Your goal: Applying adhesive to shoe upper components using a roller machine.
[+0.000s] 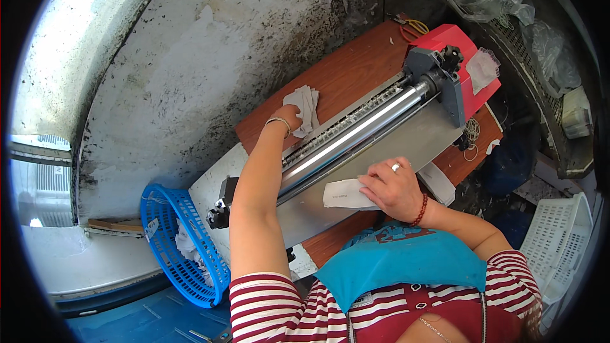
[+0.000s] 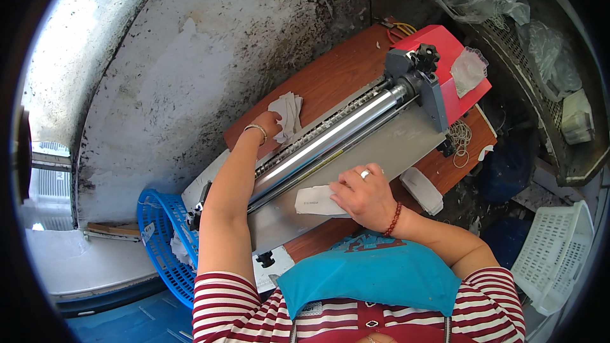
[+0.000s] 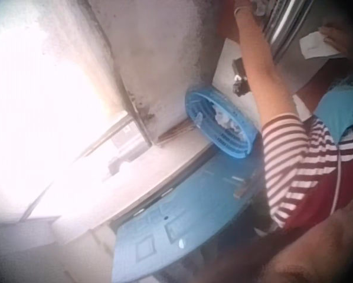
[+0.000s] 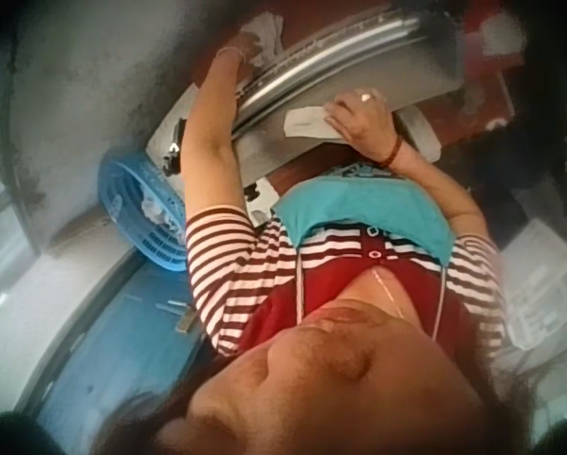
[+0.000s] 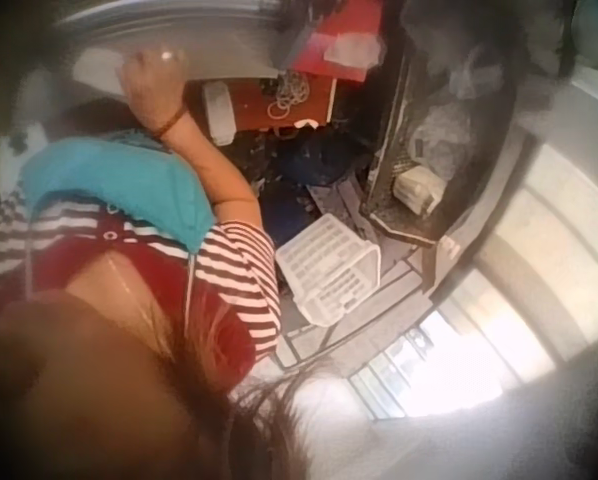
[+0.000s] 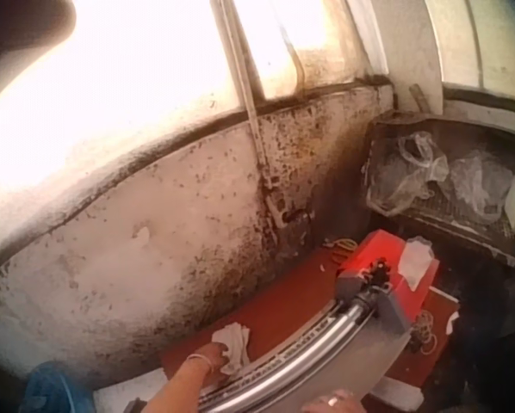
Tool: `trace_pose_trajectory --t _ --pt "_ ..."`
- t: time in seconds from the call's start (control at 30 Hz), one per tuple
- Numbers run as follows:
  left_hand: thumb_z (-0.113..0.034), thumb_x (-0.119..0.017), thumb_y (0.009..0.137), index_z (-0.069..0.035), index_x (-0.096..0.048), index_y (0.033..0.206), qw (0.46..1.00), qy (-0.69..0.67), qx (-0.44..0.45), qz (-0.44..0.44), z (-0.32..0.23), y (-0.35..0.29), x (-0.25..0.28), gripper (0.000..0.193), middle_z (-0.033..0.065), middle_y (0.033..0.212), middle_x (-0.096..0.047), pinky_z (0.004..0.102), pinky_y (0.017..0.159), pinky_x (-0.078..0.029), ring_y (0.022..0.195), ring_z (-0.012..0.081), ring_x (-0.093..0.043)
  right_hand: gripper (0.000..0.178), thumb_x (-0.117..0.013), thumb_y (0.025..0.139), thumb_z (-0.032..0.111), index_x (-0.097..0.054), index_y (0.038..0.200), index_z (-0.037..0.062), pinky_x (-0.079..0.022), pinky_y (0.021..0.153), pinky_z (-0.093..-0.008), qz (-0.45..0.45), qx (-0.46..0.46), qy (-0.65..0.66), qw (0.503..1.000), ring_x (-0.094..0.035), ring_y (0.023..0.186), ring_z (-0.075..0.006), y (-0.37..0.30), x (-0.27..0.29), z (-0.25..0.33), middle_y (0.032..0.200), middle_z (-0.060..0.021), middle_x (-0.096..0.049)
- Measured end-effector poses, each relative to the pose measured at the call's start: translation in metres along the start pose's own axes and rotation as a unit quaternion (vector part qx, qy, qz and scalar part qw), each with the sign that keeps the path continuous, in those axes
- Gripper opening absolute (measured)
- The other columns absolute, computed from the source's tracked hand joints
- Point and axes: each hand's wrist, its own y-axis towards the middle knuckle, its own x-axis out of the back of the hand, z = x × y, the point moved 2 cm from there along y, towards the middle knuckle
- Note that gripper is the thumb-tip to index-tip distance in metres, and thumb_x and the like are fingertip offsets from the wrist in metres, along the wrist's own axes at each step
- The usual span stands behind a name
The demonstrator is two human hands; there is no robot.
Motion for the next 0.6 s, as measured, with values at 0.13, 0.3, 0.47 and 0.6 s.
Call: trace_pose_trajectory --t 0.13,0.3,0.47,0.6 --pt "-0.021 -0.06 0.081 -0.009 -0.06 0.123 0.999 -0.009 -0.043 0.009 -0.038 -0.024 0.02 0.043 0.0164 0.123 -0.059 0.038 0.096 -0.047 0.111 0.0308 -0.059 0.015 -0.073 0.072 0.009 -0.065 0.085 0.0093 -0.04 0.071 -0.0347 -0.034 0.019 0.012 0.999 -0.056 0.076 -0.0215 -0.001 0.0 0.001 0.084 -0.0018 -0.057" --pt "-0.017 -0.059 0.08 -0.005 -0.063 0.116 0.974 -0.094 -0.193 -0.073 -0.066 -0.044 0.031 0.038 0.0134 0.105 -0.067 0.0349 0.089 -0.048 0.096 0.0258 -0.063 0.006 -0.066 0.08 0.011 -0.065 0.083 0.0064 -0.046 0.062 -0.0351 -0.001 -0.105 0.212 0.971 -0.057 0.068 -0.0237 -0.002 0.011 -0.013 0.075 -0.0056 -0.06" --pt "-0.015 -0.059 0.081 -0.003 -0.063 0.115 0.951 -0.204 -0.225 -0.055 -0.089 -0.067 0.023 0.036 0.0127 0.101 -0.067 0.0321 0.086 -0.049 0.091 0.021 -0.063 0.009 -0.068 0.08 0.015 -0.068 0.08 0.0062 -0.048 0.06 -0.0355 0.053 -0.212 0.251 0.943 -0.061 0.067 -0.0269 -0.015 0.014 -0.04 0.07 -0.007 -0.064" --pt "-0.014 -0.058 0.081 -0.001 -0.063 0.115 0.946 -0.221 -0.234 -0.037 -0.096 -0.077 0.022 0.037 0.0122 0.1 -0.068 0.0312 0.085 -0.049 0.091 0.0201 -0.063 0.006 -0.069 0.078 0.015 -0.067 0.079 0.009 -0.046 0.059 -0.0364 -0.016 -0.052 0.021 0.998 -0.059 0.065 -0.0243 -0.02 0.015 -0.032 0.071 -0.0032 -0.06"
